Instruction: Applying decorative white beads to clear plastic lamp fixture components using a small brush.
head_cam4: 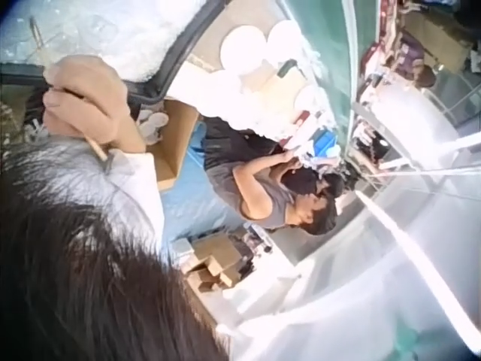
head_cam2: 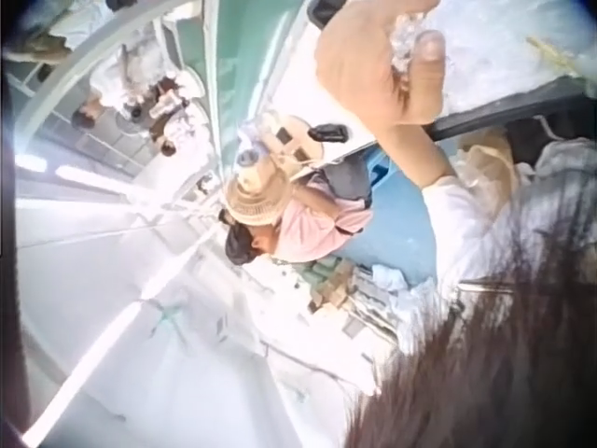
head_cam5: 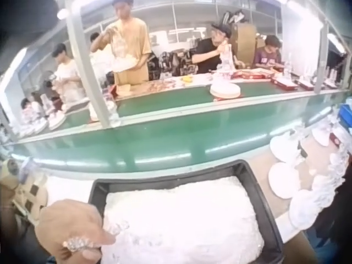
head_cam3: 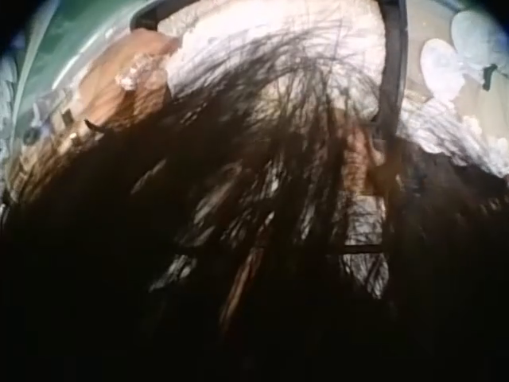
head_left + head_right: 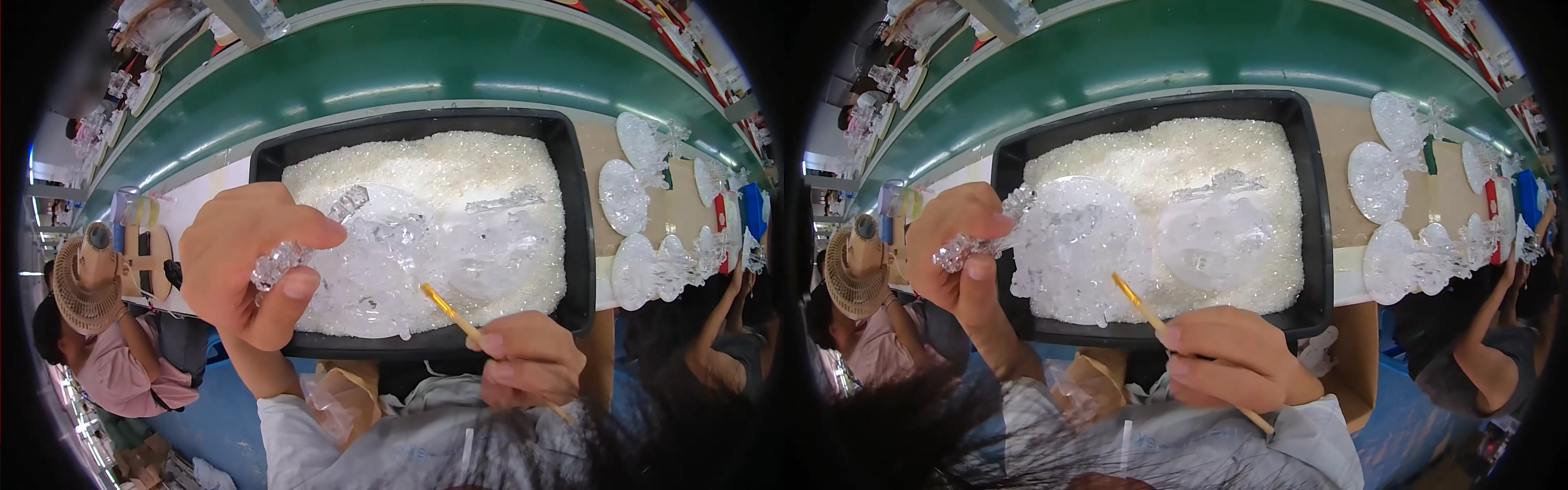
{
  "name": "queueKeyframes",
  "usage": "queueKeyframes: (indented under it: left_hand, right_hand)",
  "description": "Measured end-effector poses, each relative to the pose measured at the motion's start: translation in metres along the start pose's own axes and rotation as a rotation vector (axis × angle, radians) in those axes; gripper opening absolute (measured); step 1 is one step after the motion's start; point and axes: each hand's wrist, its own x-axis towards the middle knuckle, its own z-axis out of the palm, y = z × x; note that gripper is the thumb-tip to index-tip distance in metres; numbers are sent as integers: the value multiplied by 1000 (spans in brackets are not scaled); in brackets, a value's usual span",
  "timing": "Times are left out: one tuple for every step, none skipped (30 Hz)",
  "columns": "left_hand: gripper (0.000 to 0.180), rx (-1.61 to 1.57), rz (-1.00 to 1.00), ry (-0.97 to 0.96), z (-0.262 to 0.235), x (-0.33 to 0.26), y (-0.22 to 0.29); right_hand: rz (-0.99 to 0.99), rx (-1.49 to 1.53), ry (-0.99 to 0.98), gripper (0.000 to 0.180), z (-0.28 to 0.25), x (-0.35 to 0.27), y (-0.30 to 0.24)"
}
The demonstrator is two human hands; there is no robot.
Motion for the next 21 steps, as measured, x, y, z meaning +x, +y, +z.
queueKeyframes:
  left_hand:
    - [25,38,49,1,0,0,-2]
    - [25,39,44,-6,0,-1,-1]
    - [25,47,52,-4,0,0,0]
    - [25,55,60,-2,0,1,1]
    - [25,54,57,-6,-1,1,0]
    - [25,7,63,-21,-1,2,-1]
    - [25,-39,68,-35,-1,2,-2]
    - [25,-40,66,-37,-1,1,-3]
    - [25,-55,60,-36,1,4,-2]
    - [25,-70,53,-35,3,7,-2]
    - [25,-78,57,-38,4,9,-3]
    - [25,-68,55,-48,2,8,-2]
    - [25,-59,53,-58,1,6,-2]
    - [25,-53,48,-62,0,4,-2]
    - [25,-43,79,-46,0,4,-2]
    - [25,-33,110,-30,1,4,-3]
    - [25,-36,111,-33,0,4,-2]
    - [25,-64,87,-51,0,4,-1]
    - [25,-91,63,-69,0,5,0]
    - [25,-94,67,-70,1,6,0]
    - [25,-114,67,-74,2,5,-1]
  right_hand:
    - [7,5,4,29,1,1,2]
    - [6,21,-38,31,1,5,3]
    - [4,33,-81,34,0,7,4]
    - [8,34,-77,34,1,6,4]
    - [-1,43,-77,34,2,5,5]
    - [-11,49,-76,34,2,4,5]
    - [-8,48,-74,34,2,4,5]
    - [-8,58,-75,34,2,4,5]
    - [-9,61,-74,34,1,6,4]
    - [-8,54,-71,34,0,6,4]
    - [-22,29,-39,33,-1,6,3]
    - [-37,21,-10,32,2,4,4]
    - [-35,30,-8,32,4,4,5]
    - [-36,59,-1,29,6,6,6]
    - [-36,76,7,26,6,7,5]
    - [-35,73,10,26,8,6,4]
    - [-38,38,41,27,11,4,4]
    - [-43,2,71,27,11,4,4]
    - [-43,-2,74,27,10,5,4]
    - [-28,-4,35,27,8,8,2]
    - [-14,-2,-4,27,8,9,2]
